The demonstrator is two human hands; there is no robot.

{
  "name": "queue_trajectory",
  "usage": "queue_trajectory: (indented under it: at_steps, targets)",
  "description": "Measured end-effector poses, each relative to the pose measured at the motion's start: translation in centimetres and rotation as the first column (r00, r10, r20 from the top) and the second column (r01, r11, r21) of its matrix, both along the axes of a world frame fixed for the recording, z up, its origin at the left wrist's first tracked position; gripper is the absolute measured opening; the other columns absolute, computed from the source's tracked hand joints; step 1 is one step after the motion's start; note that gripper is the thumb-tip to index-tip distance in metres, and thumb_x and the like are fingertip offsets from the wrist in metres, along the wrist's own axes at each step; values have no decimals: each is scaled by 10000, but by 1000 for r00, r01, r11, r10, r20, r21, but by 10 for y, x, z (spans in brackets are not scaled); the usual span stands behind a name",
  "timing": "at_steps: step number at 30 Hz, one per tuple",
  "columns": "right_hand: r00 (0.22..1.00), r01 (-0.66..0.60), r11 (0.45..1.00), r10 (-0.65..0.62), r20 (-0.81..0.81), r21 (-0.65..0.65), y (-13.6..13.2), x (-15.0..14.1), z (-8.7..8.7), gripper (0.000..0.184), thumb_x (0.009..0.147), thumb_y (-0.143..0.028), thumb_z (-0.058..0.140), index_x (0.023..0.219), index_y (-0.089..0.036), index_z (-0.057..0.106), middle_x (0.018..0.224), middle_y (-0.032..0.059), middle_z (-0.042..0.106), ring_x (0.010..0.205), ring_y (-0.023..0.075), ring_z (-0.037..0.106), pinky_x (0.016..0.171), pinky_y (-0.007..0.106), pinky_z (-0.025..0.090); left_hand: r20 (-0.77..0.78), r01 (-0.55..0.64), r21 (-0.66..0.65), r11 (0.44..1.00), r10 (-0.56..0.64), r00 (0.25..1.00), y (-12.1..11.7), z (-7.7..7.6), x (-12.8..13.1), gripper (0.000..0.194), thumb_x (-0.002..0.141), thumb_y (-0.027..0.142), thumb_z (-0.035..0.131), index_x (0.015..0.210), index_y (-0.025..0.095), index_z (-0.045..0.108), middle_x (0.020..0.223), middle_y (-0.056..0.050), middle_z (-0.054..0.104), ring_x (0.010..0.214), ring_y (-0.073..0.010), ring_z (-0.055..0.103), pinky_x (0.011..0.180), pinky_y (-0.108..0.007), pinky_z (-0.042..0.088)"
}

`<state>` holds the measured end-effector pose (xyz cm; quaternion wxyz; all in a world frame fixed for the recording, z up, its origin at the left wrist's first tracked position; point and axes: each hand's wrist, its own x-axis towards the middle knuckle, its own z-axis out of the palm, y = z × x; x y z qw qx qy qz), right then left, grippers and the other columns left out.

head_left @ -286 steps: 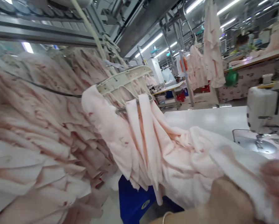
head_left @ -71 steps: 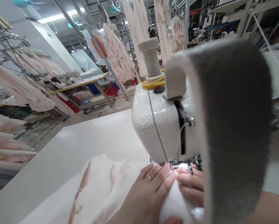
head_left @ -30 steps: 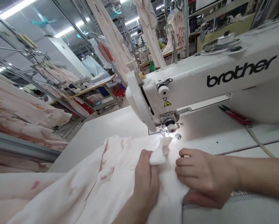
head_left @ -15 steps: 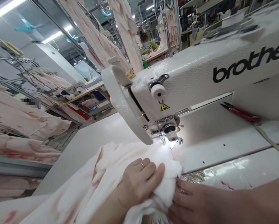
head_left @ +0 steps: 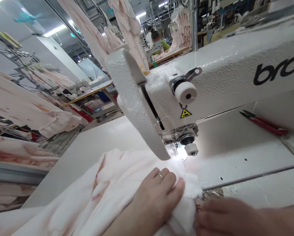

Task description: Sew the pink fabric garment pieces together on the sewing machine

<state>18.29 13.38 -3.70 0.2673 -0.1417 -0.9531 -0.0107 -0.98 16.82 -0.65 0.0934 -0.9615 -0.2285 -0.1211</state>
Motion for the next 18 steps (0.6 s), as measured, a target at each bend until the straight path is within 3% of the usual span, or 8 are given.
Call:
queue_trajectory:
  at_steps: [3,7,11,15,18]
  targets:
    - [997,75,988,-78,-20,-133,15,10,12,193,831,-169,421,762,-138,598,757,85,610,785,203,541,730,345,447,2,-30,54,998,30,1000,-3,-1,3,265,832,74,309,893,93,566,743,-62,545,669,-189,475,588,-343,363]
    - [998,22,954,-3,64,-300,33,12,19,260,857,-274,394,908,-97,577,870,134,589,883,229,508,776,381,417,-37,-54,27,998,55,998,-9,-6,2,227,823,68,361,907,86,571,905,-79,588,857,-215,499,789,-394,351]
    - [987,51,937,5,160,-345,34,11,21,259,859,-289,402,924,-105,571,876,128,580,880,235,496,771,373,408,-13,-57,-13,998,57,998,-16,-13,-4,290,834,143,350,1035,82,550,1016,-99,595,964,-232,488,837,-392,335]
    - [982,60,932,8,188,-357,35,11,27,244,861,-269,402,918,-105,573,837,112,577,804,217,499,752,353,405,107,-104,85,991,95,990,-19,-28,-6,355,870,116,246,1023,121,567,1066,-79,606,1035,-216,477,848,-385,334]
    - [988,40,932,18,156,-361,41,11,27,245,857,-284,409,878,-109,580,795,103,573,788,216,500,755,354,397,201,-129,120,984,103,974,-15,-39,-4,342,873,157,256,992,123,575,1054,-92,610,1021,-226,493,823,-398,358]
